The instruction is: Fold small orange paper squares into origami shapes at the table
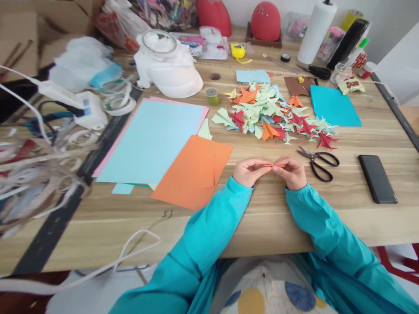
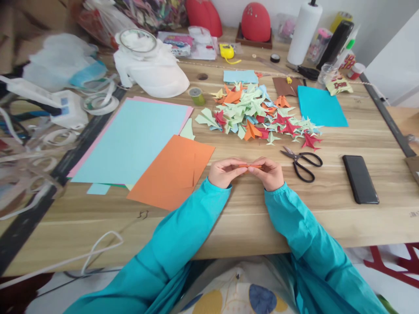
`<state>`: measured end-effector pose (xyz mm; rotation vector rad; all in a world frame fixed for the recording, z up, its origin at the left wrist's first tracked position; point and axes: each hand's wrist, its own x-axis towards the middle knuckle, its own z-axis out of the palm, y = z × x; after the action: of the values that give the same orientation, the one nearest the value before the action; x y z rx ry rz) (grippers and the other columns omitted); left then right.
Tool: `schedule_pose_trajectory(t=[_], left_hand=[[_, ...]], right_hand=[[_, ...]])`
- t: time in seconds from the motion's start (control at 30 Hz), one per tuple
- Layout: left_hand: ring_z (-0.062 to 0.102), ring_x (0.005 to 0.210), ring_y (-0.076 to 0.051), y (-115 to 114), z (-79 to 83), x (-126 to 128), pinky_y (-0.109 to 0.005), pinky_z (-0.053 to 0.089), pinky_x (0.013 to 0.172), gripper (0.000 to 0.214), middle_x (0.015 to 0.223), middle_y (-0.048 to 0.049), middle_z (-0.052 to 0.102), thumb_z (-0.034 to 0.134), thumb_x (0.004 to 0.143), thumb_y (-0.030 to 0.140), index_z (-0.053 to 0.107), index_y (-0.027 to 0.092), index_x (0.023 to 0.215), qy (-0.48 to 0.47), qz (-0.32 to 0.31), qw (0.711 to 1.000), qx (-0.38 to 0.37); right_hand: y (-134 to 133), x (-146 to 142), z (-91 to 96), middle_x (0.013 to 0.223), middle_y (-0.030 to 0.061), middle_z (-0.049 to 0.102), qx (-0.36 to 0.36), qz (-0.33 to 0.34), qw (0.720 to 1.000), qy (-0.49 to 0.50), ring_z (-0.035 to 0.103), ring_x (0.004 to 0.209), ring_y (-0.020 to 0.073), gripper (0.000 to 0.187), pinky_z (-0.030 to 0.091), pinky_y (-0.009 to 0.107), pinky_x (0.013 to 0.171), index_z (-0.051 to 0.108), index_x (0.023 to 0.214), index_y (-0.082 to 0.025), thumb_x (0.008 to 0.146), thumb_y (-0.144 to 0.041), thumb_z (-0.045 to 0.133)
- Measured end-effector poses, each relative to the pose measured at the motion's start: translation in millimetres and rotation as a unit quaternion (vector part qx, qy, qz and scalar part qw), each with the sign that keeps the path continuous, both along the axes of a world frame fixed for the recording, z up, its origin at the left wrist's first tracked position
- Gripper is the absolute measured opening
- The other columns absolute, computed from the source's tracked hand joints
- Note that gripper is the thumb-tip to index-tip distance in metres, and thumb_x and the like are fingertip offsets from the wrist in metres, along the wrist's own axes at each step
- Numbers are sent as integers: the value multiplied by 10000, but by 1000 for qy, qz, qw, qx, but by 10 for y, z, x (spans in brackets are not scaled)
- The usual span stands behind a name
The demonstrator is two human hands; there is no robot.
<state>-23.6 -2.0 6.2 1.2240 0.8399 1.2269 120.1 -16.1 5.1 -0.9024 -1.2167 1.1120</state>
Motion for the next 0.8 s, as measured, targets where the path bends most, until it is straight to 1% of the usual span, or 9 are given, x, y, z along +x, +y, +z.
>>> schedule_pose_trajectory(t=[0.1,0.17,0.27,0.43,0.57,0.7,0.8], left_hand=[[608,645,-124,0,-16,-4,-255,505,617,110,712,-35,666,723,600,240,698,177,686,-15,3,1000,-1],[602,625,-116,-1,-21,-4,-249,502,604,102,692,-26,661,729,590,232,699,182,674,-23,-4,1000,-6],[584,597,-102,-4,-17,0,-233,490,574,96,651,-10,646,740,571,225,695,184,646,-33,-5,999,-19],[558,577,-97,-19,11,17,-222,473,516,136,651,-14,636,741,565,261,683,160,636,-24,16,998,-58],[569,611,-106,-36,44,18,-216,483,514,169,672,-20,642,737,567,294,680,154,644,-22,16,997,-77],[581,664,-124,-33,41,20,-212,494,484,233,772,-48,657,684,628,364,690,153,725,-23,37,993,-111],[596,713,-143,-9,-5,27,-207,497,473,331,791,-57,648,671,634,406,675,155,850,-39,54,989,-132]], right_hand=[[2,2,11,632,-4,612,-6,-3,1000,0,524,530,92,85,432,250,516,660,668,-207,619,-194,729],[-1,1,21,611,-3,601,-5,-1,1000,-6,523,535,98,83,430,254,518,650,629,-202,615,-210,732],[-8,5,27,584,-1,588,-10,-1,1000,-21,519,538,105,128,423,258,511,628,581,-195,601,-252,741],[-18,19,4,560,-5,560,-53,-16,998,-31,473,471,90,207,372,237,429,608,590,-187,695,-359,656],[-11,24,-16,545,-7,550,-49,-31,997,-42,466,465,89,224,371,235,423,610,580,-185,701,-370,648],[1,34,-48,516,-23,524,-41,-80,995,-47,430,426,73,177,333,229,399,661,629,-196,672,-368,675],[-5,33,-54,442,-38,502,-64,-96,993,-35,406,378,69,165,310,227,378,684,684,-199,675,-364,674]])
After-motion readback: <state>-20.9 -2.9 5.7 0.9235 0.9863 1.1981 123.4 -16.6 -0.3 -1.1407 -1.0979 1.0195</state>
